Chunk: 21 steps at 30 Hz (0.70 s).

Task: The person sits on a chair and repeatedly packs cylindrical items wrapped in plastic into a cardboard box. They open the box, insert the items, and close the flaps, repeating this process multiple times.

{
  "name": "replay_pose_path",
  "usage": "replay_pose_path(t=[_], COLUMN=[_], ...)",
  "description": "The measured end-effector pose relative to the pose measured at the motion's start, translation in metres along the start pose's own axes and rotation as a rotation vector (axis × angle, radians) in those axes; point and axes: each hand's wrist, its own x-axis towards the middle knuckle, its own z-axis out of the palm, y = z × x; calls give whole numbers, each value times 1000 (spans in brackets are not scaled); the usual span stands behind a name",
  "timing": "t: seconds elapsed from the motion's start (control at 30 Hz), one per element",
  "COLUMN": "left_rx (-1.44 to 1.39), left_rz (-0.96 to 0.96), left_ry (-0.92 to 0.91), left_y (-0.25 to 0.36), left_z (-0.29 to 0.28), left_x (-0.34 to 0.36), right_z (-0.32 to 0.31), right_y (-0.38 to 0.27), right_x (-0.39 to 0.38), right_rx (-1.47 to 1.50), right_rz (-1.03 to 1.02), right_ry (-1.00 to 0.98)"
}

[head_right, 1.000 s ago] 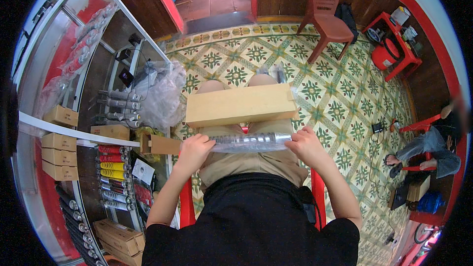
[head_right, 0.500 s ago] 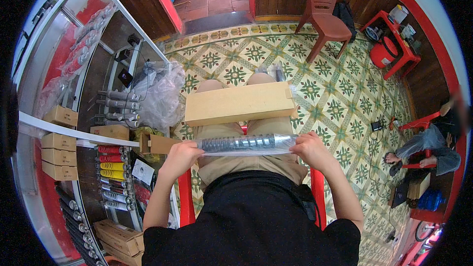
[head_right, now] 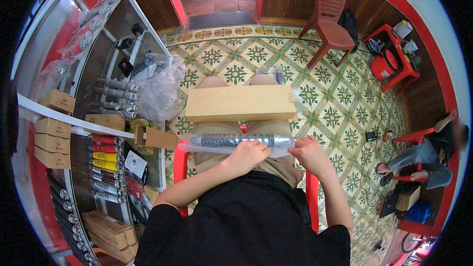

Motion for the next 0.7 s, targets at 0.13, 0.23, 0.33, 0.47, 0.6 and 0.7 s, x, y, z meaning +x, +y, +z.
replay_pose_path(t=[0.13,0.23,0.33,0.47,0.6,0.7], left_rx=[-33,-12,-27,-93,-222,-325], left_rz=[51,25,-103,-293,-347,-305], left_ry=[47,22,24,71,83,107], left_y=[-22,-51,-67,-77,-79,-82], left_z=[-14,-34,-64,-100,-106,-103], left_x=[-24,-61,-98,-128,-138,-137], right_z=[8,10,11,6,-4,-19], right_y=[-2,-3,1,5,3,-5], right_x=[-7,-7,-4,1,6,13], right_rx=[81,121,92,40,19,57], right_rz=[22,24,14,14,24,19], right_ry=[84,102,96,64,80,124])
